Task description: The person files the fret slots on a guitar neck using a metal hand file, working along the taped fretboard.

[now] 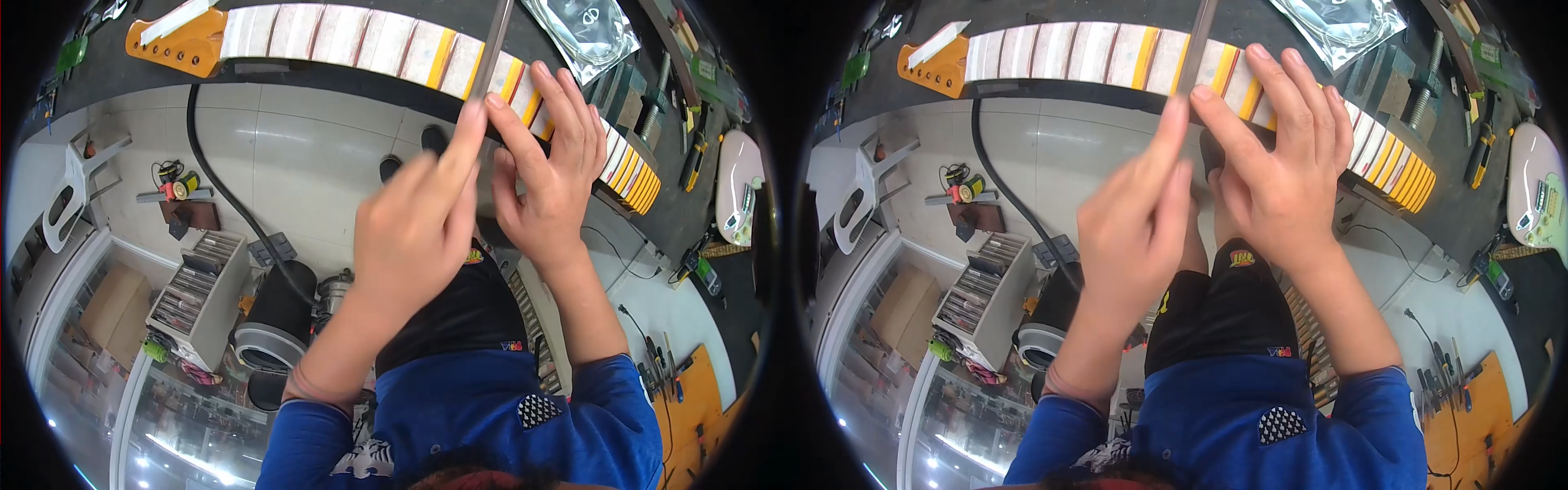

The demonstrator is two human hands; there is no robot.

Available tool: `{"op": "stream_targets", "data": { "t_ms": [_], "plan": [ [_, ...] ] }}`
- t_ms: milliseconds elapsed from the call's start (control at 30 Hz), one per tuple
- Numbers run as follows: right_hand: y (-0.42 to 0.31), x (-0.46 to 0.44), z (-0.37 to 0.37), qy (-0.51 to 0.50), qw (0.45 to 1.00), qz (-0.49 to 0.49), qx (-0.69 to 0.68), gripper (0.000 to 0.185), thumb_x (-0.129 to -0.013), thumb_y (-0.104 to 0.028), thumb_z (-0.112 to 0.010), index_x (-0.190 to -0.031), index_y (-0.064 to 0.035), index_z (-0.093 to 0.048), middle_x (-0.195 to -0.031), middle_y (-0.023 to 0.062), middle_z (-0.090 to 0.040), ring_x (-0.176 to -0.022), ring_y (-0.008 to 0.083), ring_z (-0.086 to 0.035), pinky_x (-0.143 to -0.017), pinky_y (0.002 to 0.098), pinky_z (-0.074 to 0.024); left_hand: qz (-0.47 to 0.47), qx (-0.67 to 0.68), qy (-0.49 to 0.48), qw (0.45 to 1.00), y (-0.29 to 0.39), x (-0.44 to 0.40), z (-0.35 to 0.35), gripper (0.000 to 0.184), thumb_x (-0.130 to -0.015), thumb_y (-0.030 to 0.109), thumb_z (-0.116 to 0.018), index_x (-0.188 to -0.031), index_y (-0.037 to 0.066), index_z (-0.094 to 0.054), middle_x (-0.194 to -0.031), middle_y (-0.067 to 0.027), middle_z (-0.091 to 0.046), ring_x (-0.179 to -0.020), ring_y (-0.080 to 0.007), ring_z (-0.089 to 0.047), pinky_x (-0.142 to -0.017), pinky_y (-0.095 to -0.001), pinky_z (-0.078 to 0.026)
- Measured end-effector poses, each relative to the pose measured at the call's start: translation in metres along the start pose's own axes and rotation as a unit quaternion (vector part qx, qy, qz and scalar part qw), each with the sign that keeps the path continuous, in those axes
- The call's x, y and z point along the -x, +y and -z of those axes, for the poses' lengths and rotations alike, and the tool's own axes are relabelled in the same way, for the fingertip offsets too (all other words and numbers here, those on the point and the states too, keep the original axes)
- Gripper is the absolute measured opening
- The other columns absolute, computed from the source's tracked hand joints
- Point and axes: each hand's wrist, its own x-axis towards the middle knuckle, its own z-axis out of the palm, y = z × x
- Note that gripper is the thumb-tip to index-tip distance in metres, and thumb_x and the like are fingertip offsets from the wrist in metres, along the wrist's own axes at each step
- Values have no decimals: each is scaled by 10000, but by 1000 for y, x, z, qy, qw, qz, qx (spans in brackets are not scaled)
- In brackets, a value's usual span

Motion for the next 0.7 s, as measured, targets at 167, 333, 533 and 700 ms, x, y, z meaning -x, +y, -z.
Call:
{"op": "stream_targets", "data": {
  "t_ms": [167,333,533,700],
  "plan": [
    [3,0,1,-6,1000,24,9,754,-811,0,-726,-1518,-262,-738,-1701,161,-547,-1590,394,-486,-1305,566,-303,2,-16,-9,1000,-9,53,9,657,-951,-46,-788,-1589,67,-677,-817,-106,-677,-573,-249,-610,-548,-383,-509],
    [7,2,1,-10,999,46,17,718,-865,7,-709,-1545,-223,-714,-1722,181,-523,-1610,405,-460,-1311,568,-301,58,0,-41,997,-5,155,42,636,-925,-87,-799,-1547,-13,-685,-763,-97,-661,-555,-216,-597,-544,-355,-489],
    [3,6,8,18,995,73,-68,743,-819,15,-715,-1517,-238,-736,-1708,159,-534,-1620,411,-453,-1327,604,-273,290,200,-16,936,-13,193,46,416,-1052,-1,-772,-1447,-37,-648,-760,-30,-652,-566,-91,-531,-523,-294,-433],
    [-21,8,39,-106,971,171,-128,756,-805,9,-722,-1513,-256,-735,-1724,154,-517,-1658,460,-389,-1360,621,-226,532,400,-121,736,0,174,90,330,-1133,93,-710,-1421,-8,-584,-798,-6,-666,-607,-36,-572,-557,-228,-493]
  ]
}}
